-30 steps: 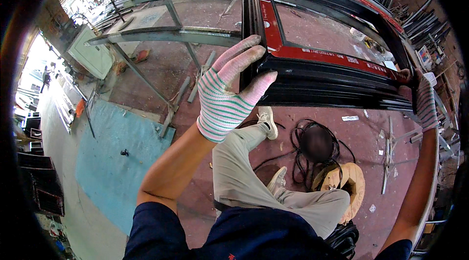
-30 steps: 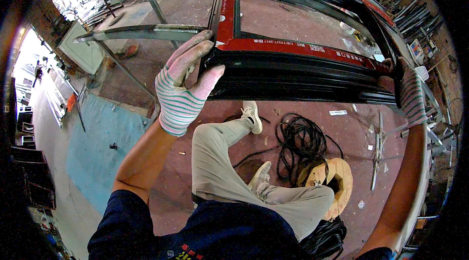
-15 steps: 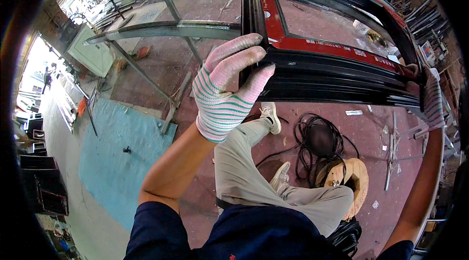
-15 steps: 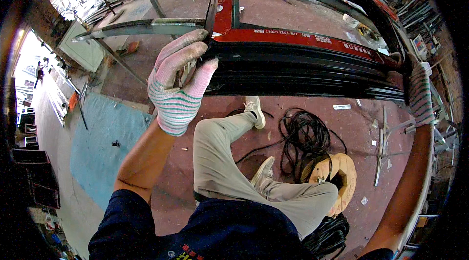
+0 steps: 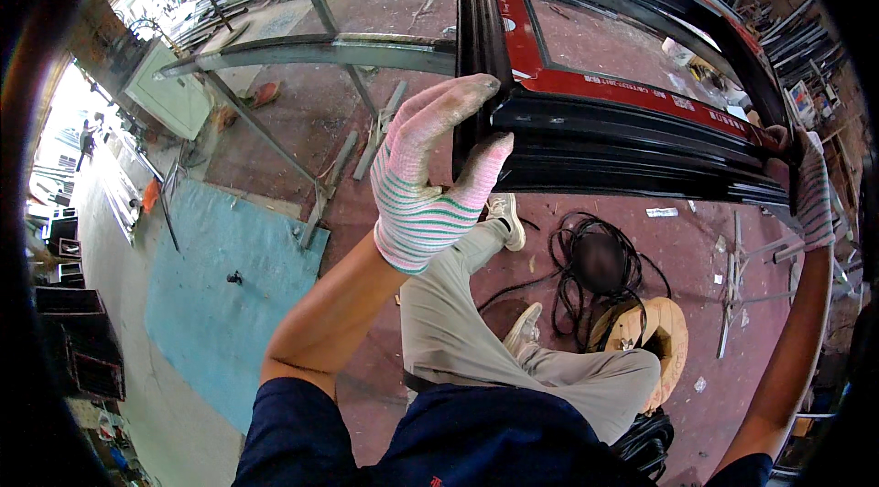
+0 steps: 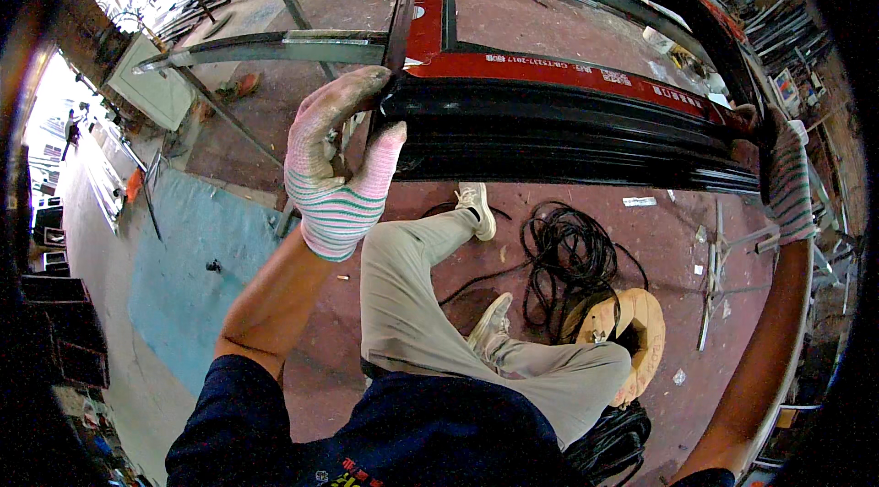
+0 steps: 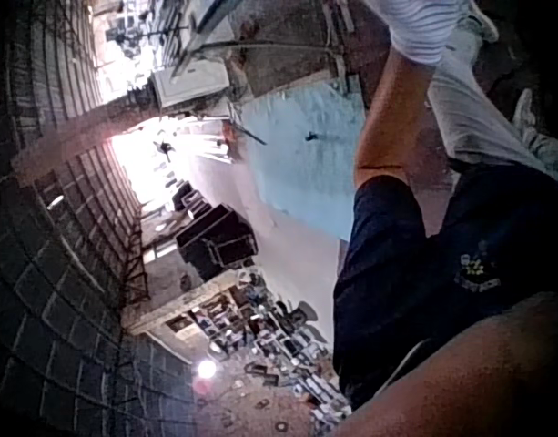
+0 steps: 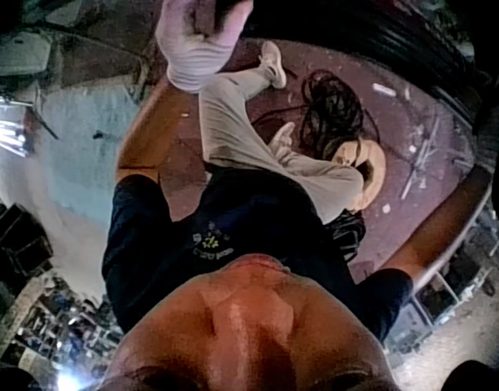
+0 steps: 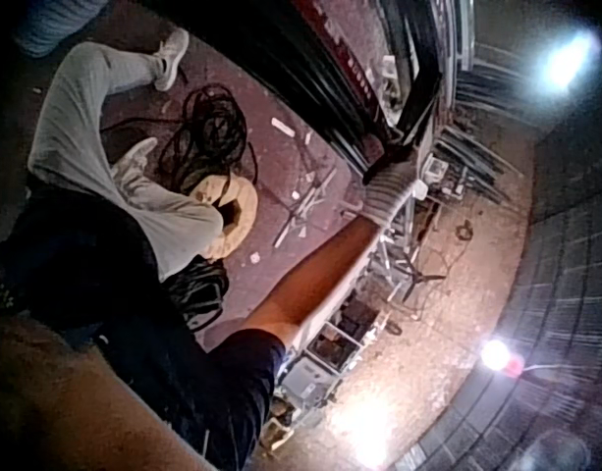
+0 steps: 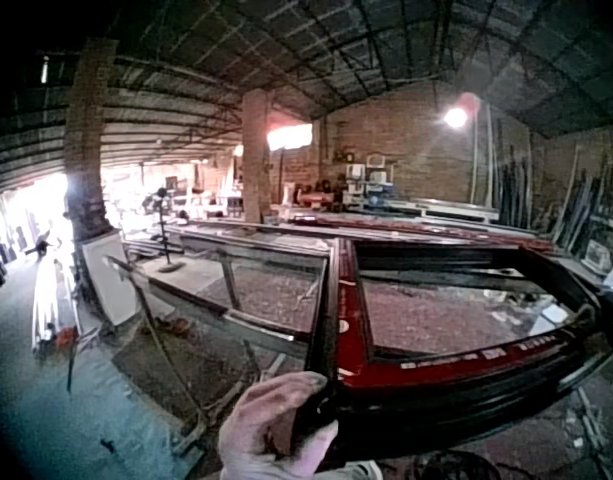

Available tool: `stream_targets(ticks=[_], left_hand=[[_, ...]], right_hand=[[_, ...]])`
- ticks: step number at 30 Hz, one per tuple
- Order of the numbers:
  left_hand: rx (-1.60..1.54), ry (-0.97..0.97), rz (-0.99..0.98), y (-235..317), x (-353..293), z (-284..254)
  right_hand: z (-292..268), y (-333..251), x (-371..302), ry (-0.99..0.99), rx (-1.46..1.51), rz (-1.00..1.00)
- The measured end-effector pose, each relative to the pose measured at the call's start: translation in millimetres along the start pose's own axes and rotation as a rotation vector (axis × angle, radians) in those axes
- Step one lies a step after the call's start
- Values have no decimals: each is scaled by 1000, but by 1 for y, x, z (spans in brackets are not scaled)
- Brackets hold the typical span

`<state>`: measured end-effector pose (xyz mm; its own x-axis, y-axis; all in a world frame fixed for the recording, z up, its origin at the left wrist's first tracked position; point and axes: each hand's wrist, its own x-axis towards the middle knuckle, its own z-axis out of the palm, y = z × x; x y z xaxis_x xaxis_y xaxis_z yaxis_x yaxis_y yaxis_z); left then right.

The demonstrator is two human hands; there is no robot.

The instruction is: The person installs a black rubber seal into the groove of a red and black window frame. They use shears to cut the seal to length and press it into place along the frame edges.

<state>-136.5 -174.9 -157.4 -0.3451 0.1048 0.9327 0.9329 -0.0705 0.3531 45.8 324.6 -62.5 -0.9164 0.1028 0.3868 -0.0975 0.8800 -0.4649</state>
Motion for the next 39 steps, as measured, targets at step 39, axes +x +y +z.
stream_targets(ticks=[39], left_hand=[[-169, -556, 97, -61, 108, 44]], right_hand=[[0, -48, 21, 0, 154, 205]])
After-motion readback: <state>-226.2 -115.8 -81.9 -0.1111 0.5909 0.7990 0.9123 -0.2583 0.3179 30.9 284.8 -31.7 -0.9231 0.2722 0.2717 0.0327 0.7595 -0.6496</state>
